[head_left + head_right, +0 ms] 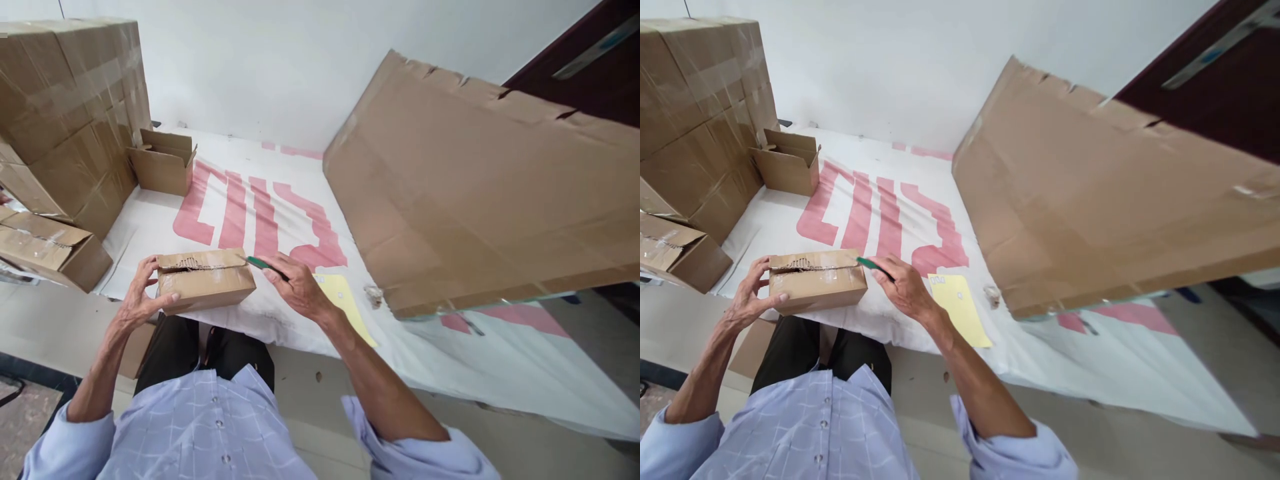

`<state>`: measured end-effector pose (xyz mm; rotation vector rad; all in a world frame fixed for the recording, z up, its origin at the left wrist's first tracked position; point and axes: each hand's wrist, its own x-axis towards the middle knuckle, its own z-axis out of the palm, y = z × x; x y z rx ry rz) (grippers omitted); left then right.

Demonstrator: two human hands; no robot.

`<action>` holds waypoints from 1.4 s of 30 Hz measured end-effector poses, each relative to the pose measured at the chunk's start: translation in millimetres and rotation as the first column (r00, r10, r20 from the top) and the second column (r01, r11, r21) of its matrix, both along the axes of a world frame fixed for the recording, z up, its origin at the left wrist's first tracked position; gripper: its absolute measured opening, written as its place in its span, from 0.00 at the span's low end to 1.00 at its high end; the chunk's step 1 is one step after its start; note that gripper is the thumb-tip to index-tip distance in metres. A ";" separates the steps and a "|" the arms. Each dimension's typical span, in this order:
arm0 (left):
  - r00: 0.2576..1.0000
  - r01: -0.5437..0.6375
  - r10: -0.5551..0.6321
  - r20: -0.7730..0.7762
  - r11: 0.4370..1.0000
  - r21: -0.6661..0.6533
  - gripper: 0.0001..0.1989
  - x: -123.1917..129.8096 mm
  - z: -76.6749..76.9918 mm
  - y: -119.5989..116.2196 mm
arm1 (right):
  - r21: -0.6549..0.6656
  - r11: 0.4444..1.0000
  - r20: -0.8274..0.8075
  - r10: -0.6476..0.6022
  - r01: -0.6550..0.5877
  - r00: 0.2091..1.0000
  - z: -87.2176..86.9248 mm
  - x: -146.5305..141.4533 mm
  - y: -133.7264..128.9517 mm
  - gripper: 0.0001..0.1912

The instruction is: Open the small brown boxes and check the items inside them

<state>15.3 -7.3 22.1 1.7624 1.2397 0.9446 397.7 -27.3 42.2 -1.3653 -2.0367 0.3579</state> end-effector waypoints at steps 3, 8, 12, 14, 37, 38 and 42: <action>1.000 -0.003 0.003 -0.003 1.000 0.004 0.38 0.5 -0.3 -0.8 | -0.070 0.980 0.184 0.196 -0.186 0.963 46.9 -26.8 8.5 0.17; 1.000 0.011 -0.011 -0.009 1.000 -0.001 0.37 2.0 -0.9 -2.7 | -0.118 0.967 0.424 0.256 -0.227 0.869 72.9 -67.1 25.6 0.15; 1.000 0.016 -0.016 -0.017 1.000 0.010 0.34 1.9 -1.8 -2.9 | -0.159 0.978 0.577 0.202 -0.134 0.791 73.1 -58.9 35.2 0.15; 1.000 0.021 -0.020 -0.017 1.000 0.023 0.33 1.2 -2.3 -2.5 | -0.152 0.983 0.587 0.174 -0.103 0.791 73.3 -34.6 37.5 0.16; 1.000 -0.023 0.022 -0.021 0.999 -0.026 0.35 -8.1 17.2 19.1 | 0.162 0.962 0.200 0.188 -0.222 0.962 -1.2 -48.9 11.5 0.22; 0.999 -0.032 0.031 -0.019 0.999 -0.032 0.35 -8.2 16.2 20.1 | 0.190 0.959 0.220 0.166 -0.209 0.961 -1.4 -52.8 7.9 0.18; 0.999 -0.015 0.013 -0.031 0.998 -0.059 0.39 -7.0 14.0 22.5 | 0.298 0.947 0.263 0.038 -0.118 0.964 -21.0 -53.7 -17.1 0.08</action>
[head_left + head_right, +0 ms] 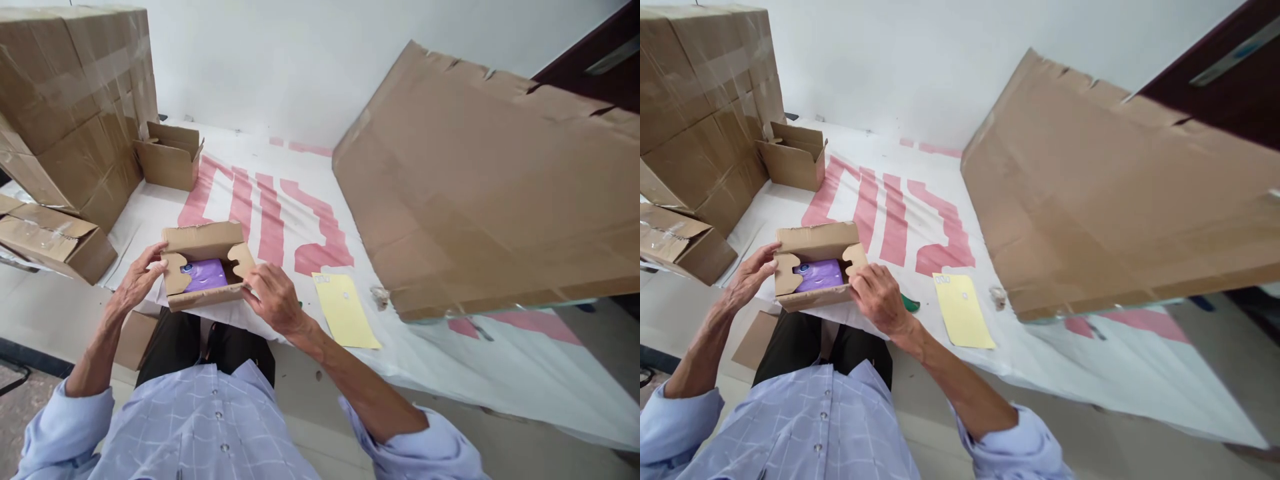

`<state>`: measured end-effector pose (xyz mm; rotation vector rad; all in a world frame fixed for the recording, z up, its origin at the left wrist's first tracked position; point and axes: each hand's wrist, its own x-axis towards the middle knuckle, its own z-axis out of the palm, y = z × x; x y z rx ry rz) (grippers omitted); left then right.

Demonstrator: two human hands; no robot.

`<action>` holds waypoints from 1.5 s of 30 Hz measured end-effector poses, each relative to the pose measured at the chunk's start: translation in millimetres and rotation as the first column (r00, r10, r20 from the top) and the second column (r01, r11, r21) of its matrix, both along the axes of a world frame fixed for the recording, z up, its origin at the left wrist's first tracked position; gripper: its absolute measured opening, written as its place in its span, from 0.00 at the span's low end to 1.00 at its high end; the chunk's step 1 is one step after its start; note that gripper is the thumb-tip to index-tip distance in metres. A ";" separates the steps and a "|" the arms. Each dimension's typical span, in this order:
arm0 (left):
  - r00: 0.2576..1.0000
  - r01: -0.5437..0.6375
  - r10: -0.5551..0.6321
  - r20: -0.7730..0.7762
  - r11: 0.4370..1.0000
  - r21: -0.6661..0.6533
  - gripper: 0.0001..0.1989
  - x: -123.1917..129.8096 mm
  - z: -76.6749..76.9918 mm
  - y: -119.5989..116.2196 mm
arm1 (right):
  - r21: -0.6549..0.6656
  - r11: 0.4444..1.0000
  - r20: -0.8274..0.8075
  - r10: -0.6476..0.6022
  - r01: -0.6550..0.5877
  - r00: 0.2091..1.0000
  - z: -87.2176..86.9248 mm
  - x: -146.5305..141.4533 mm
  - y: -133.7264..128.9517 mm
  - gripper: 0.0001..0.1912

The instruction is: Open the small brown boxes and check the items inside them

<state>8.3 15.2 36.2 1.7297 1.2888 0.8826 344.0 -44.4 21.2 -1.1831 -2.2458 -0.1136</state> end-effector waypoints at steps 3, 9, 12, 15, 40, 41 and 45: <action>0.994 0.009 -0.007 -0.109 1.000 0.021 0.45 6.3 2.1 -2.0 | 0.005 1.000 0.036 0.022 -0.023 0.999 -15.4 1.0 -19.5 0.13; 0.940 -0.034 0.086 -0.329 0.987 0.160 0.58 31.3 5.1 -9.0 | -0.088 0.989 0.052 0.126 -0.121 0.991 -1.5 -4.4 -20.5 0.18; 0.903 -0.075 0.131 -0.409 0.986 0.151 0.54 40.4 8.4 -10.7 | -0.178 0.962 0.123 0.228 -0.205 0.966 17.2 -7.6 -5.9 0.24; 0.904 -0.094 0.158 -0.397 0.980 0.176 0.48 41.4 11.8 -13.1 | -0.169 0.972 0.218 0.197 -0.161 0.956 29.6 -9.2 2.4 0.28; 0.928 -0.177 0.177 0.329 0.984 -0.030 0.34 -24.7 -50.8 -27.4 | -0.473 0.847 0.514 0.042 0.242 0.857 68.8 -31.2 58.3 0.12; 0.934 -0.177 0.180 0.309 0.984 -0.037 0.34 -24.7 -48.8 -26.7 | -0.465 0.851 0.479 0.009 0.245 0.878 69.3 -29.5 59.1 0.11; 0.961 -0.189 0.187 0.203 0.982 -0.009 0.28 -22.4 -32.1 -17.1 | -0.418 0.859 0.276 -0.189 0.295 0.942 64.2 -15.6 63.1 0.04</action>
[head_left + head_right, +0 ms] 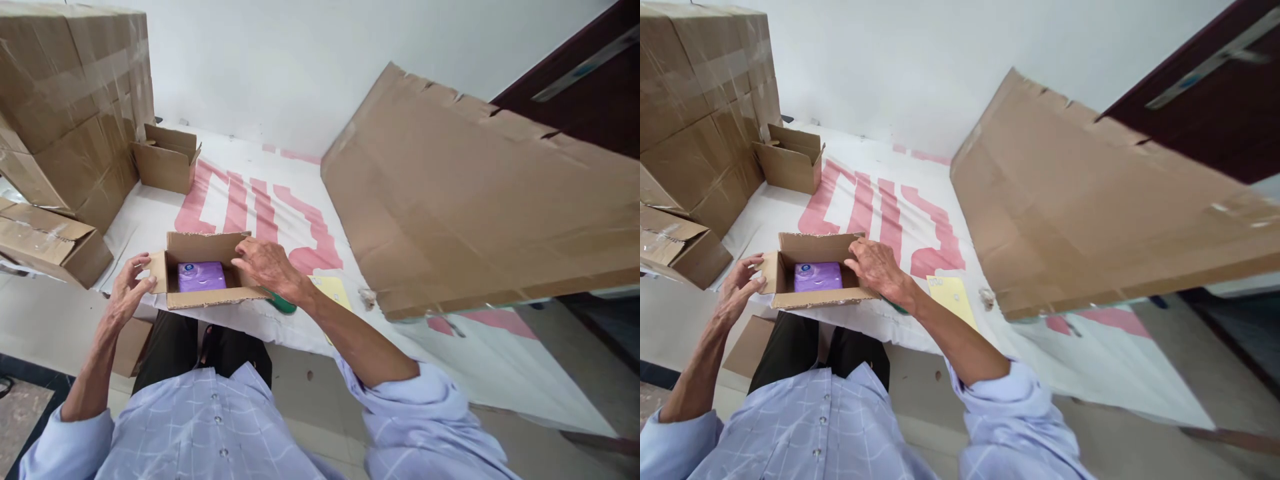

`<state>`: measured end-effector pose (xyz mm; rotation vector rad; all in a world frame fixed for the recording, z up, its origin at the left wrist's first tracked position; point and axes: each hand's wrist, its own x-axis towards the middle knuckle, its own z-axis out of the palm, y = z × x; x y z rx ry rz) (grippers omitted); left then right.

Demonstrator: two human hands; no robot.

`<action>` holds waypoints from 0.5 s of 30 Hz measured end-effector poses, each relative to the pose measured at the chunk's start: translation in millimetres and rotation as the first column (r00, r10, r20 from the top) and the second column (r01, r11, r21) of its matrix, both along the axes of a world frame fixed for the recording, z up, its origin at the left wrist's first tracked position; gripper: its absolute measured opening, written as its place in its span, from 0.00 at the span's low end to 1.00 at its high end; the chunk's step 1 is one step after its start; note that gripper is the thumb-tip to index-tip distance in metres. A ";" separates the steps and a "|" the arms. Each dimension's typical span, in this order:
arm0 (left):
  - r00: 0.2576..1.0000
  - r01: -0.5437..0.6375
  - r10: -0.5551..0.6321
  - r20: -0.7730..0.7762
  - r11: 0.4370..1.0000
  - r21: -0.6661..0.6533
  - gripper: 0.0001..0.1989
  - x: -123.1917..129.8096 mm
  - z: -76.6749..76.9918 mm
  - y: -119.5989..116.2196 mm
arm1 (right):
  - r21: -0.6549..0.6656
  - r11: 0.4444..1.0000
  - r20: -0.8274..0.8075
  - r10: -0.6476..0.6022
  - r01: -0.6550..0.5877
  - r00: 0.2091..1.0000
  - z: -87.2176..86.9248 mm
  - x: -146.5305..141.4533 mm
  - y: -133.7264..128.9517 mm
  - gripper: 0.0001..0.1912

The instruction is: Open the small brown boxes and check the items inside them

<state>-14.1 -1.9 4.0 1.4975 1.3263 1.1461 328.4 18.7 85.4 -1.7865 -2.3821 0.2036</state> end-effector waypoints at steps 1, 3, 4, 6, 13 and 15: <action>0.999 0.007 -0.005 -0.054 1.000 0.029 0.26 1.1 6.7 4.0 | 0.025 0.999 -0.058 -0.038 0.039 0.998 -2.8 3.7 1.9 0.04; 0.984 0.054 -0.036 -0.174 0.993 0.101 0.22 4.0 22.4 13.2 | 0.066 0.992 -0.177 -0.097 0.111 0.979 -9.2 10.2 7.4 0.05; 0.971 0.101 -0.070 -0.230 0.987 0.126 0.21 5.7 30.5 18.0 | 0.084 0.987 -0.232 -0.116 0.139 0.966 -12.6 13.0 10.9 0.06; 0.938 0.204 -0.156 -0.308 0.970 0.129 0.22 9.6 45.4 27.3 | 0.137 0.974 -0.323 -0.126 0.178 0.938 -18.5 18.4 19.0 0.09; 0.927 0.218 -0.213 -0.308 0.976 -0.019 0.35 14.9 59.4 42.6 | 0.241 0.968 -0.465 0.053 0.069 0.884 -24.2 38.4 50.9 0.22; 0.940 0.212 -0.215 -0.264 0.976 -0.040 0.35 12.3 56.5 43.0 | 0.183 0.983 -0.525 0.085 0.014 0.847 -24.7 41.2 57.0 0.14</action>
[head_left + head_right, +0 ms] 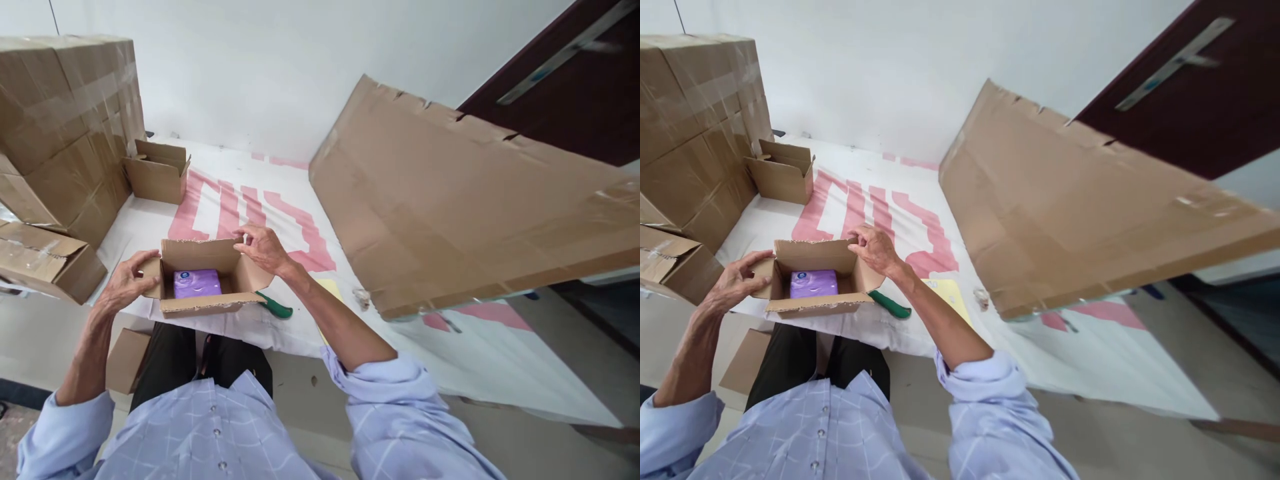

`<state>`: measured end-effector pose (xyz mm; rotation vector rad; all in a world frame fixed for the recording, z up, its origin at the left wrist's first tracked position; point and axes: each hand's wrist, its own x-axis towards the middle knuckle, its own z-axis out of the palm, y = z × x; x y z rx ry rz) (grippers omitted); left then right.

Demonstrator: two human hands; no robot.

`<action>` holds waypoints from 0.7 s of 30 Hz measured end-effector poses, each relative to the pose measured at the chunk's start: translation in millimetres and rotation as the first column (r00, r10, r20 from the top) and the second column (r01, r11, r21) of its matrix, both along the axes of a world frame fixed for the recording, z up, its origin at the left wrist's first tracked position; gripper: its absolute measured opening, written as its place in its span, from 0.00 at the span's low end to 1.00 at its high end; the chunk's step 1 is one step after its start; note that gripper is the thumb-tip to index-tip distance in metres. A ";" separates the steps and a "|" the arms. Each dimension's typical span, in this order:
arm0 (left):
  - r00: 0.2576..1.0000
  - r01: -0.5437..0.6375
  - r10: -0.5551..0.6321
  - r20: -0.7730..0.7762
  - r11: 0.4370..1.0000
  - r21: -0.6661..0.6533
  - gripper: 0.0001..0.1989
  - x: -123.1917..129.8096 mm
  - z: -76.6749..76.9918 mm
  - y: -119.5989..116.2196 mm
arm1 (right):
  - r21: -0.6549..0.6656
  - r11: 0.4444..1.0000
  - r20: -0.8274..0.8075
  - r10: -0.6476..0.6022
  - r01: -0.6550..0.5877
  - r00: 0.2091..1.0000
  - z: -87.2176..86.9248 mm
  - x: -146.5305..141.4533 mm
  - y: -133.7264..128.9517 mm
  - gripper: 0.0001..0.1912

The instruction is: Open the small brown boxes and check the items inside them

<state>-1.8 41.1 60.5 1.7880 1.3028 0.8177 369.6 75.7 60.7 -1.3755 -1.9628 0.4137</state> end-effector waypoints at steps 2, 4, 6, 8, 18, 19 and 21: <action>0.999 0.030 -0.029 0.024 0.999 -0.016 0.32 -3.5 -1.3 1.9 | -0.049 0.998 -0.084 0.039 -0.044 0.996 -0.9 0.9 3.5 0.10; 0.997 0.083 -0.083 -0.002 0.996 0.020 0.26 -6.4 0.6 6.9 | -0.091 0.993 -0.172 0.057 -0.073 0.983 -1.5 0.6 5.1 0.11; 0.987 0.153 -0.147 -0.068 0.984 0.090 0.21 -7.7 5.2 14.7 | -0.130 0.986 -0.243 0.066 -0.100 0.968 -1.0 -0.2 5.8 0.13; 0.972 0.214 -0.199 -0.128 0.970 0.118 0.21 -7.4 10.7 23.1 | -0.160 0.980 -0.290 0.068 -0.119 0.955 0.4 -1.2 6.6 0.15; 0.984 0.157 -0.153 -0.088 0.986 0.048 0.29 -6.2 5.8 23.5 | -0.108 0.994 -0.141 -0.012 -0.004 0.990 5.2 -4.6 5.9 0.16; 0.987 0.147 -0.143 -0.077 0.988 0.046 0.30 -6.5 3.2 21.6 | -0.051 0.998 -0.087 -0.025 0.021 0.996 8.3 -6.0 2.5 0.14; 0.991 0.122 -0.119 -0.054 0.992 0.045 0.31 -6.9 -1.5 18.1 | 0.088 0.995 0.019 -0.056 0.054 0.998 17.5 -11.1 -7.6 0.11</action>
